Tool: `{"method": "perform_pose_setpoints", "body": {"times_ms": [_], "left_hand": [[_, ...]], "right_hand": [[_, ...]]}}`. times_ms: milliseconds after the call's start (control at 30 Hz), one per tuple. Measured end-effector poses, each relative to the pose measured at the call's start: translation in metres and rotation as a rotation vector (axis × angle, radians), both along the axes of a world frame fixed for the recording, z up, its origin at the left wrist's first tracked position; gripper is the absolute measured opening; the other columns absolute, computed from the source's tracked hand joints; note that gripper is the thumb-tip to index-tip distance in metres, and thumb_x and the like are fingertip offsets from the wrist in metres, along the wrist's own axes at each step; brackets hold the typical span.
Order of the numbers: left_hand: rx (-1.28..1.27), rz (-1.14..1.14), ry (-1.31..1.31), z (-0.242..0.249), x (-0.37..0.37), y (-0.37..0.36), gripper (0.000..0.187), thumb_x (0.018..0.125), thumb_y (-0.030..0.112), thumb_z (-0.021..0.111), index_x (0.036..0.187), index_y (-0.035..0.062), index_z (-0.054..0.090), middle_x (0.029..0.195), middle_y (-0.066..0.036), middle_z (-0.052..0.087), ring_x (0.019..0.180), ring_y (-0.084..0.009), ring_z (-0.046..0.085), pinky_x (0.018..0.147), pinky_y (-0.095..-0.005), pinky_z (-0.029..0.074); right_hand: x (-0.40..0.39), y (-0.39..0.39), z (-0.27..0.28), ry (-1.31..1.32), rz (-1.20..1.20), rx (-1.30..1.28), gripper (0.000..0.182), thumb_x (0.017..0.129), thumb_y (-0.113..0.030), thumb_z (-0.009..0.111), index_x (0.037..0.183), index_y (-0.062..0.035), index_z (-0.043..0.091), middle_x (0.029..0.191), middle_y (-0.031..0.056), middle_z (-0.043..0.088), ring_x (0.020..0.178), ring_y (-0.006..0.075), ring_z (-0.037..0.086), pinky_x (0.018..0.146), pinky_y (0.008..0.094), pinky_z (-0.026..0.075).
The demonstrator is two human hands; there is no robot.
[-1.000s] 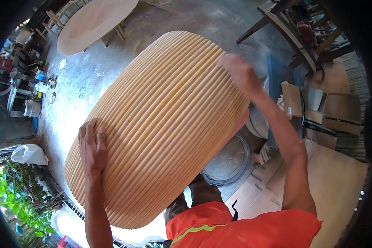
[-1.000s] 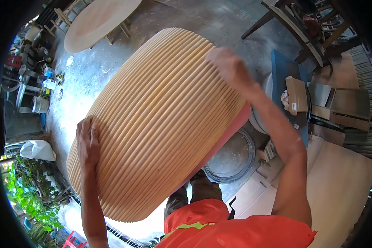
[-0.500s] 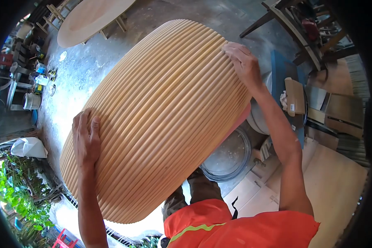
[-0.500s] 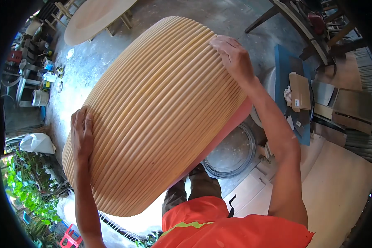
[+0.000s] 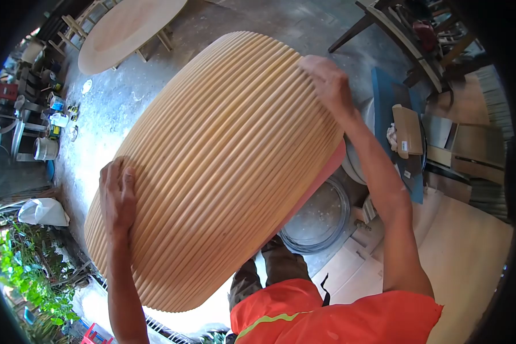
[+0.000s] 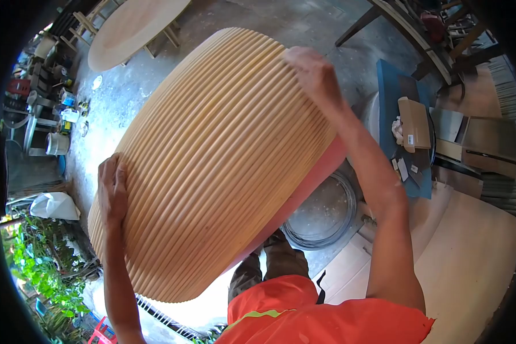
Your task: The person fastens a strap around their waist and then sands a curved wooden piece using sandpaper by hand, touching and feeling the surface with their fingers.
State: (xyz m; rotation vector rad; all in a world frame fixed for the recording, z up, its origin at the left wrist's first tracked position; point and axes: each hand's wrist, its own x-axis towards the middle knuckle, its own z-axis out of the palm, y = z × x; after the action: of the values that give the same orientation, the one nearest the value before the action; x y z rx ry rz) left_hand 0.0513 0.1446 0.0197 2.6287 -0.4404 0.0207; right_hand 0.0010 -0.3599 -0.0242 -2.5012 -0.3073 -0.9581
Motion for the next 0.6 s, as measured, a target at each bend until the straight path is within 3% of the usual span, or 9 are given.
{"method": "perform_pose_setpoints", "body": {"times_ms": [33,100,167,233,333,400,433,500,600], "left_hand": [[0.013,0.004,-0.001,0.005,0.001,-0.003,0.040,0.105,0.028,0.054,0.132,-0.0010,0.060,0.130,-0.025,0.059,0.123,-0.0427,0.054,0.107,-0.0487,0.042],[0.034,0.009,-0.029,0.001,0.003,0.000,0.039,0.105,0.027,0.054,0.132,-0.0001,0.060,0.130,-0.025,0.059,0.123,-0.0432,0.054,0.107,-0.0492,0.042],[0.003,0.006,-0.024,-0.003,0.005,0.004,0.039,0.105,0.027,0.055,0.132,-0.0002,0.061,0.130,-0.025,0.059,0.123,-0.0432,0.054,0.108,-0.0494,0.042],[-0.001,0.014,-0.005,-0.002,0.001,0.000,0.039,0.104,0.028,0.055,0.132,-0.0003,0.061,0.130,-0.024,0.059,0.124,-0.0429,0.054,0.108,-0.0493,0.042],[0.008,0.024,-0.014,0.004,0.004,0.000,0.040,0.104,0.028,0.055,0.131,-0.0007,0.061,0.131,-0.024,0.059,0.124,-0.0428,0.054,0.108,-0.0491,0.042],[0.010,0.017,-0.021,0.000,0.007,-0.003,0.040,0.104,0.028,0.055,0.131,-0.0010,0.061,0.131,-0.025,0.059,0.124,-0.0428,0.054,0.108,-0.0490,0.041],[-0.013,0.020,-0.029,-0.004,0.009,0.000,0.040,0.104,0.028,0.055,0.131,-0.0011,0.061,0.131,-0.025,0.059,0.124,-0.0431,0.054,0.108,-0.0489,0.041],[-0.017,0.020,-0.008,-0.005,0.000,0.006,0.040,0.104,0.028,0.056,0.130,-0.0013,0.061,0.131,-0.025,0.059,0.124,-0.0435,0.054,0.108,-0.0488,0.041],[0.020,0.012,-0.037,0.000,0.005,-0.001,0.039,0.104,0.028,0.056,0.129,-0.0010,0.061,0.129,-0.025,0.060,0.123,-0.0431,0.054,0.108,-0.0486,0.041]], "right_hand": [[0.007,-0.005,0.000,0.054,-0.133,0.093,0.019,0.089,0.002,0.065,0.106,-0.0017,0.074,0.106,0.0161,0.075,0.114,0.0328,0.069,0.100,0.0423,0.056],[0.000,0.014,-0.001,0.000,-0.088,0.023,0.020,0.091,0.002,0.063,0.107,-0.0023,0.075,0.107,0.0167,0.075,0.114,0.0330,0.070,0.099,0.0422,0.056],[-0.016,0.051,0.011,0.010,0.158,0.010,0.019,0.092,0.001,0.064,0.108,-0.0011,0.075,0.109,0.0173,0.075,0.112,0.0344,0.070,0.099,0.0422,0.055],[-0.007,0.017,-0.005,-0.056,0.105,-0.026,0.017,0.092,0.000,0.067,0.108,-0.0008,0.075,0.111,0.0170,0.074,0.115,0.0337,0.069,0.100,0.0413,0.055],[-0.003,0.025,0.004,-0.001,-0.116,0.122,0.017,0.093,-0.001,0.067,0.108,-0.0013,0.075,0.113,0.0171,0.074,0.117,0.0337,0.068,0.102,0.0414,0.054],[-0.019,0.051,0.005,0.029,0.135,0.008,0.016,0.094,-0.003,0.066,0.108,-0.0007,0.074,0.115,0.0163,0.073,0.115,0.0341,0.068,0.100,0.0409,0.054],[-0.010,0.035,0.005,0.026,0.133,0.005,0.016,0.094,-0.003,0.066,0.108,-0.0007,0.074,0.115,0.0163,0.073,0.115,0.0341,0.068,0.100,0.0409,0.054],[0.002,0.005,-0.001,-0.003,-0.084,0.071,0.016,0.094,-0.005,0.067,0.108,-0.0011,0.074,0.116,0.0144,0.073,0.112,0.0337,0.068,0.099,0.0411,0.055],[0.006,0.005,-0.007,-0.002,-0.088,0.029,0.018,0.094,-0.005,0.067,0.110,-0.0014,0.074,0.116,0.0132,0.072,0.113,0.0324,0.068,0.098,0.0410,0.055]]}}
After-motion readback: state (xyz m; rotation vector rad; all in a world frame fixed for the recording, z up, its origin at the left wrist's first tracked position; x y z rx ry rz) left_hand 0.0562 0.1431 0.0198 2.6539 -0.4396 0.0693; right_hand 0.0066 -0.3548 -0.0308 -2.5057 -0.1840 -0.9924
